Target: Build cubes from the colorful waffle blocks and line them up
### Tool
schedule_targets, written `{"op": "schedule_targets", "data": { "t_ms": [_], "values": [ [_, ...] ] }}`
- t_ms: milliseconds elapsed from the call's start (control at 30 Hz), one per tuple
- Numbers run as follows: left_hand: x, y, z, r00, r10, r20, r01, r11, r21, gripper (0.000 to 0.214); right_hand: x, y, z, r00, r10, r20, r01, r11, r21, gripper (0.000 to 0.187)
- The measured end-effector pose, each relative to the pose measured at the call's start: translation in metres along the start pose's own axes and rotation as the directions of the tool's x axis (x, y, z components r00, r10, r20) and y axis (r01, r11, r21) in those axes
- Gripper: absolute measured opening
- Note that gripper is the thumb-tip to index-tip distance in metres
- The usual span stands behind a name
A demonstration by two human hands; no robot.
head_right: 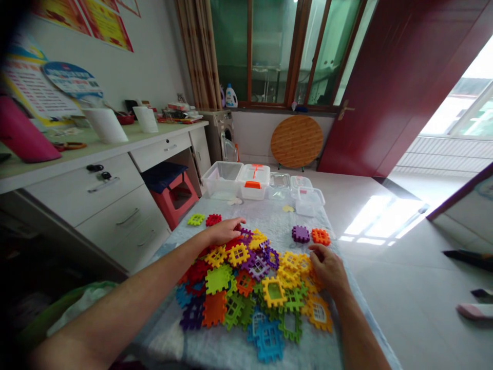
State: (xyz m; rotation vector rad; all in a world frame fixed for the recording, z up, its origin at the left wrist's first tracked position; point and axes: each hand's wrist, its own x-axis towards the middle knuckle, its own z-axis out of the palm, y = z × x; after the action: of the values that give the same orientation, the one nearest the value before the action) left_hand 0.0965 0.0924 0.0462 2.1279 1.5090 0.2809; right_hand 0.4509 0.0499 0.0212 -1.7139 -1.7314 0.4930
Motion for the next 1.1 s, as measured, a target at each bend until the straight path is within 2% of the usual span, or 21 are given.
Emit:
{"op": "schedule_targets", "data": {
  "t_ms": [300,500,667,800,900,1100],
  "values": [
    [-0.008,0.017,-0.002,0.993,0.116,0.016,-0.113,0.987,-0.114,0.032,-0.001,0.002,0.002,1.000,0.000,0.011,0.000,1.000,0.027,0.040],
    [-0.036,0.029,-0.013,0.969,0.248,-0.012,-0.248,0.964,-0.093,0.037,0.000,0.005,0.003,1.000,-0.008,0.010,0.008,1.000,0.022,0.039],
    [-0.058,0.036,-0.021,0.964,0.266,-0.018,-0.267,0.962,-0.052,0.031,0.001,0.006,0.005,1.000,-0.018,0.024,0.017,0.999,0.041,0.039],
    [-0.069,0.043,-0.022,0.952,0.305,-0.018,-0.305,0.948,-0.086,0.022,-0.001,0.005,0.005,1.000,-0.018,0.026,0.017,0.999,0.038,0.038],
    [-0.075,0.045,-0.020,0.955,0.294,-0.021,-0.295,0.947,-0.124,0.022,-0.001,0.003,0.004,0.999,-0.019,0.031,0.018,0.999,0.045,0.037],
    [-0.082,0.043,-0.021,0.985,0.160,-0.064,-0.172,0.946,-0.274,0.022,0.000,0.008,0.005,0.999,-0.031,0.033,0.028,0.996,0.086,0.034]
  ]
}}
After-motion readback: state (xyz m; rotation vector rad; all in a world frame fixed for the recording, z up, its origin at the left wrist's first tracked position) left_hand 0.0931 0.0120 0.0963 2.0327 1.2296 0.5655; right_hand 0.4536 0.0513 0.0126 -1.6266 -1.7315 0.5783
